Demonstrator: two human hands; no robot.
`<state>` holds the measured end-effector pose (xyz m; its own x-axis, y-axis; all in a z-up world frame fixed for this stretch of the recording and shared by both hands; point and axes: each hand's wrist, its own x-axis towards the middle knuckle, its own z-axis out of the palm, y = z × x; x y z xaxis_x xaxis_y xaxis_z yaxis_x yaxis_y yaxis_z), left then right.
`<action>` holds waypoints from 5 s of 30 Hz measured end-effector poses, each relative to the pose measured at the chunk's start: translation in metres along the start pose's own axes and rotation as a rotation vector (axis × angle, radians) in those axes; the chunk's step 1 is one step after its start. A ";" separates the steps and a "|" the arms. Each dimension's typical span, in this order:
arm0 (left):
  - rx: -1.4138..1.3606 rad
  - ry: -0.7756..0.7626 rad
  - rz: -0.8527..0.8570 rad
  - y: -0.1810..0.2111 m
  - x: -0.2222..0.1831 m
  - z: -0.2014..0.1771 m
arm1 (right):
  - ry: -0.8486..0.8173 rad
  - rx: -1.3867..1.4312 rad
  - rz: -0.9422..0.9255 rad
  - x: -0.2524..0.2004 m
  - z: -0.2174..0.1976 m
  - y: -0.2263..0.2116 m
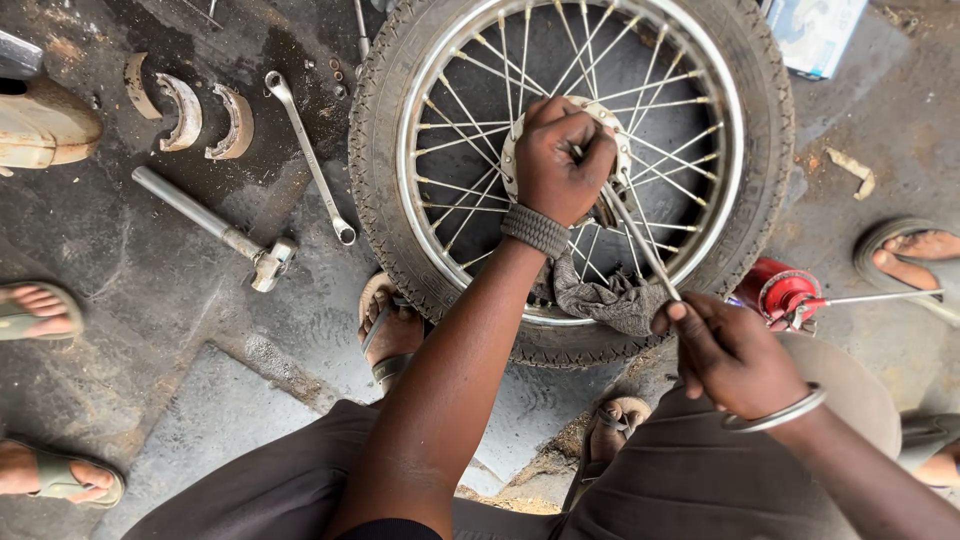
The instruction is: The person kneels beside a spoked motorcycle wheel laid on the ground and works on its hub. They wipe the hub area with a rag, fit a brake shoe assembly onto the backing plate by hand, and use a long metal rod to press and lever the brake components into position on the hub.
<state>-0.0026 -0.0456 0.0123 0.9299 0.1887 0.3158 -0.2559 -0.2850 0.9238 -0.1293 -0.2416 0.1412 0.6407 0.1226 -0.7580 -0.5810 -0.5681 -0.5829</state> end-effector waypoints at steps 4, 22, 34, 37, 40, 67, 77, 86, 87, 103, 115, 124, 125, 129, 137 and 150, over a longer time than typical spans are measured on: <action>0.082 0.086 -0.046 -0.008 0.002 0.002 | 0.075 0.051 -0.133 0.007 0.026 0.015; -0.172 -0.210 -0.203 -0.014 0.012 0.002 | -0.056 0.177 0.212 0.007 -0.013 -0.004; -0.392 -0.214 -0.274 -0.008 0.003 -0.002 | -0.206 0.497 0.078 0.022 0.018 0.021; -0.368 -0.160 -0.216 -0.002 0.002 -0.002 | -0.158 0.561 0.019 0.022 0.034 0.023; -0.502 -0.111 -0.338 0.000 -0.001 0.001 | -0.106 0.587 0.005 0.020 0.043 0.021; -0.536 -0.453 -0.159 -0.043 0.021 -0.039 | 0.193 -0.486 0.143 0.183 -0.016 0.080; -0.426 -0.552 -0.071 -0.030 0.020 -0.041 | 0.341 -0.482 -1.053 0.115 0.017 -0.036; -0.443 -0.541 0.030 -0.029 0.016 -0.031 | 0.369 -0.554 -1.184 0.104 0.009 -0.041; -0.415 -0.526 0.058 -0.029 0.017 -0.029 | 0.375 -0.579 -1.197 0.103 0.008 -0.042; -0.308 -0.540 0.051 -0.022 0.020 -0.022 | 0.171 -0.232 -1.054 0.119 0.003 -0.023; -0.464 -0.595 -0.076 -0.042 0.014 -0.018 | 0.394 -0.485 -1.119 0.110 0.009 -0.029; -0.353 -0.598 -0.179 -0.053 0.006 0.001 | 0.348 -0.498 -1.047 0.123 0.006 -0.012; -0.467 -0.582 -0.226 -0.048 0.009 -0.004 | 0.348 -0.501 -1.066 0.124 0.005 -0.016; -0.803 -0.475 -0.280 -0.028 0.013 -0.016 | 0.365 -0.416 -1.112 0.108 0.002 -0.029; -0.394 -0.487 0.206 0.012 0.004 -0.033 | 0.375 0.056 -0.864 0.088 0.003 -0.045; -0.491 -0.412 0.011 0.004 0.002 -0.031 | 0.355 -0.039 -0.842 0.079 0.011 -0.057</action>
<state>-0.0100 -0.0170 0.0229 0.9268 -0.2160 0.3071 -0.2665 0.1976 0.9434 -0.0514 -0.1909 0.1112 0.9654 0.2556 0.0514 0.1616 -0.4323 -0.8871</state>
